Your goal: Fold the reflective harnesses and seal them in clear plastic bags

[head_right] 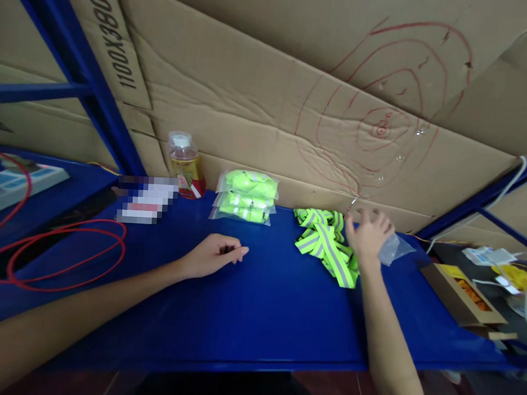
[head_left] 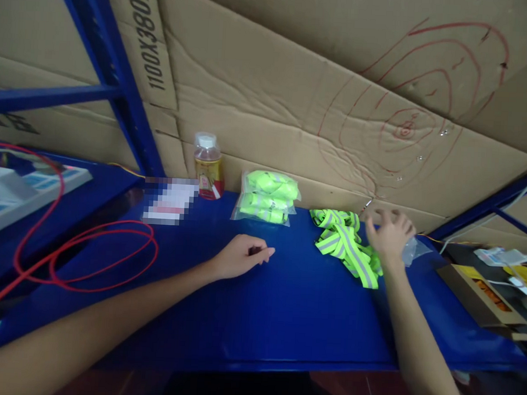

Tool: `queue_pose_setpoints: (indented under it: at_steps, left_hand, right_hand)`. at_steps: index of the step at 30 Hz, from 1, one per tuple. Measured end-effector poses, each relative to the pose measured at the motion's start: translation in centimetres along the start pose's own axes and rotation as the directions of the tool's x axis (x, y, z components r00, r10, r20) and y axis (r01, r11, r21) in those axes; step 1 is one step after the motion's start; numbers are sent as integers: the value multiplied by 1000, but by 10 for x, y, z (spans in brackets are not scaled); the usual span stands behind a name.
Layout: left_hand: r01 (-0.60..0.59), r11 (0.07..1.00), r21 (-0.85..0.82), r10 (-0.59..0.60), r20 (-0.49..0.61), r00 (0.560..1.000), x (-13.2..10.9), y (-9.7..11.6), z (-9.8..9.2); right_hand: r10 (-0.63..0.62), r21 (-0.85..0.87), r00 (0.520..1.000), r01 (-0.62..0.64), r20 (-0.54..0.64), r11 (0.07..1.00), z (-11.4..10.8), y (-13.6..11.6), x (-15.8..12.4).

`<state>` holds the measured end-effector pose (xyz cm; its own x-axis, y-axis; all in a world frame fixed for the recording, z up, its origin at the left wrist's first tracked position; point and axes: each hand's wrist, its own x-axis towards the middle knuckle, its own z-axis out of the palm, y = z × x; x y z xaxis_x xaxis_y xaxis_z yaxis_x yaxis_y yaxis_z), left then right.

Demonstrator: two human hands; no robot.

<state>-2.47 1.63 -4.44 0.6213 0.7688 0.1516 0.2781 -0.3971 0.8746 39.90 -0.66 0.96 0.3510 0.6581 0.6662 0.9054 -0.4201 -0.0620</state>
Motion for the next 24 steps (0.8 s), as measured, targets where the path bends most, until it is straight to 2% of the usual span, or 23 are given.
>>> queue_pose_setpoints:
  at_steps: [1,3,5,6,7,8,9,13,15,16,17,18,19,20,21,22,23,24]
  left_hand:
    - [2,1000,7,-2,-1,1000,0,0,0]
    - [15,1000,13,-15,-5,1000,0,0,1]
    - [32,999,19,-32,-3,999,0,1,1]
    - [40,999,24,-40,-1,999,0,2,2]
    - [47,999,28,-47,1,999,0,2,2]
    - [52,998,33,-52,2,999,0,3,2]
    - [58,998,36,-58,3,998,0,3,2]
    - [87,996,34,-87,0,996,0,3,2]
    - [84,996,30,-84,2,996,0,2,3]
    - [79,996,30,-79,1,997,0,3,3]
    - [74,997,30,-74,0,997,0,3,4]
    - [70,997,34,-70,3,998,0,4,4]
    - [66,997,37,-66,2,998,0,5,5]
    - [58,998,34,-58,-2,998,0,6,5]
    - [48,999,22,-47,-13,999,0,7,5]
    - [38,999,-4,-38,-31,999,0,8,5]
    - [29,998,-48,-32,-55,998,-1,8,3]
    - [23,994,-105,-31,-74,997,-1,8,2]
  right_hand:
    - [125,-41,991,-123,39,991,2,19,3]
    - [328,-113,929,-313,169,943,6,50,7]
    - [427,-174,822,-390,376,904,11,71,8]
    - [438,-191,769,-396,465,898,15,77,8]
    - [428,-195,739,-385,521,902,18,82,7]
    - [407,-190,742,-364,532,912,21,85,7]
    - [383,-183,771,-338,508,923,24,87,6]
    - [298,-134,908,-270,294,954,21,85,7]
    - [209,17,974,-212,92,977,10,73,9]
    - [144,126,988,-136,-52,983,2,63,9]
    - [83,238,978,-36,-191,971,-6,49,8]
    - [21,355,960,82,-278,931,-15,32,4]
    - [-31,475,949,185,-314,860,-24,12,-3]
    - [-74,599,953,244,-295,763,-33,-10,-12]
    - [-114,724,969,241,-222,646,-40,-33,-25]
    - [-151,841,983,168,-104,515,-47,-55,-40]
    - [-231,920,969,13,85,392,-51,-76,-56]
    - [-346,943,900,-167,265,288,-54,-95,-72]
